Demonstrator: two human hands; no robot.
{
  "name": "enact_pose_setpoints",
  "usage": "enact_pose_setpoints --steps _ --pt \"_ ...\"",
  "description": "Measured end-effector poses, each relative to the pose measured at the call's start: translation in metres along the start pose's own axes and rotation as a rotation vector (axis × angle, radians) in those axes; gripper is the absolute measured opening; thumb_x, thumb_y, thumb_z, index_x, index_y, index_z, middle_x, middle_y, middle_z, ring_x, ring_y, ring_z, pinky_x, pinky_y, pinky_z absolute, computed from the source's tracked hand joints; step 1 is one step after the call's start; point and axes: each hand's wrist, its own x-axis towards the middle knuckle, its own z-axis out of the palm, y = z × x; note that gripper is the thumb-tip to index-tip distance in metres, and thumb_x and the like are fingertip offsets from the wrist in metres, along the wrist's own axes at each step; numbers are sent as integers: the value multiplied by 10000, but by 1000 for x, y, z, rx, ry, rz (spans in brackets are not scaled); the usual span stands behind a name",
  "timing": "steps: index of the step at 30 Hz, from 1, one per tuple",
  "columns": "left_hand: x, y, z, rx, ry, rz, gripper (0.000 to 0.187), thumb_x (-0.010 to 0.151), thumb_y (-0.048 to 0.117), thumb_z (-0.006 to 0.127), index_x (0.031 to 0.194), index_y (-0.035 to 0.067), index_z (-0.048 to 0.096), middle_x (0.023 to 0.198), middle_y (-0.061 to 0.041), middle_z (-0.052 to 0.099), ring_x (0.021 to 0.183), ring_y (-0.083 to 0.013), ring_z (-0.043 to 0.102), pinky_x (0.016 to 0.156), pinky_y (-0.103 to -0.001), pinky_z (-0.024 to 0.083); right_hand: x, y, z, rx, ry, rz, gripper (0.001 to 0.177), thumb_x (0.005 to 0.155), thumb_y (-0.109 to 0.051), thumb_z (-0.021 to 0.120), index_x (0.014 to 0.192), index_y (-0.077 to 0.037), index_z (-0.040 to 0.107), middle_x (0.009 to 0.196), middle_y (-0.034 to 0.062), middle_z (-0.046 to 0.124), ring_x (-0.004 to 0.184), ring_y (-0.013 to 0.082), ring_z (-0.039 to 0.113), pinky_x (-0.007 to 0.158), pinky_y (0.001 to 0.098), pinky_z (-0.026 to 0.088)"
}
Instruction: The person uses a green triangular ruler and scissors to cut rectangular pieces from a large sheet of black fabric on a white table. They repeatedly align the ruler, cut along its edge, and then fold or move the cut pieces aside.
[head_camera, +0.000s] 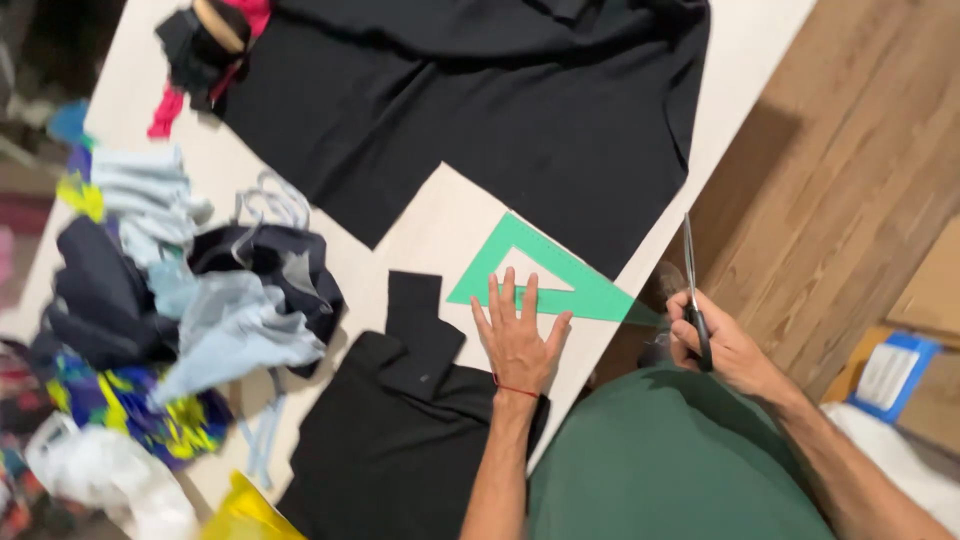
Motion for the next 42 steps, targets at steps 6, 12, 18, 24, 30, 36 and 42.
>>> enact_pose_setpoints --steps 6,12,18,24,30,36,42 --pt "4 33 31 78 95 -145 734 952 675 695 1463 150 655 1626 -165 517 1563 -372 419 1288 -679 193 33 -24 -87 -83 -175 4 219 1094 -266 553 1123 -49 533 486 123 620 398 157 521 404 236 394" --pt "2 48 49 185 123 -261 746 955 698 676 1479 168 644 1635 -131 530 1567 -323 434 1317 -657 156 69 -61 -181 -129 -279 -8 183 1112 -219 506 1174 -50 471 485 85 542 404 133 446 420 221 325" --pt "3 51 51 155 121 -297 738 958 724 651 1467 190 652 1644 -84 532 1577 -285 428 1344 -606 174 104 -81 -212 -184 -380 8 166 1116 -217 493 1166 -62 460 476 94 520 414 130 425 410 220 306" --pt "2 50 54 164 141 -301 790 904 738 688 1488 208 638 1644 -73 528 1572 -277 436 1355 -586 203 116 -75 -190 -129 -451 19 226 1128 -284 505 1169 -66 462 494 98 516 437 135 444 429 211 311" --pt "2 51 49 146 146 -303 780 924 717 689 1505 200 621 1646 -90 517 1578 -297 420 1352 -586 201 120 -75 -168 -174 -530 42 212 1118 -285 503 1177 -84 472 496 107 561 418 134 443 421 231 345" --pt "1 51 50 152 152 -326 797 929 742 655 1531 224 595 1666 -75 494 1589 -277 405 1357 -584 188 134 -74 -164 -177 -524 4 210 1136 -295 489 1168 -88 467 496 95 544 409 120 434 417 218 332" --pt "1 50 50 138 138 -337 797 923 743 654 1520 218 606 1660 -72 502 1589 -267 405 1365 -574 168 127 -83 -137 -243 -545 45 190 1126 -264 498 1162 -78 484 490 114 559 397 138 445 404 235 347"
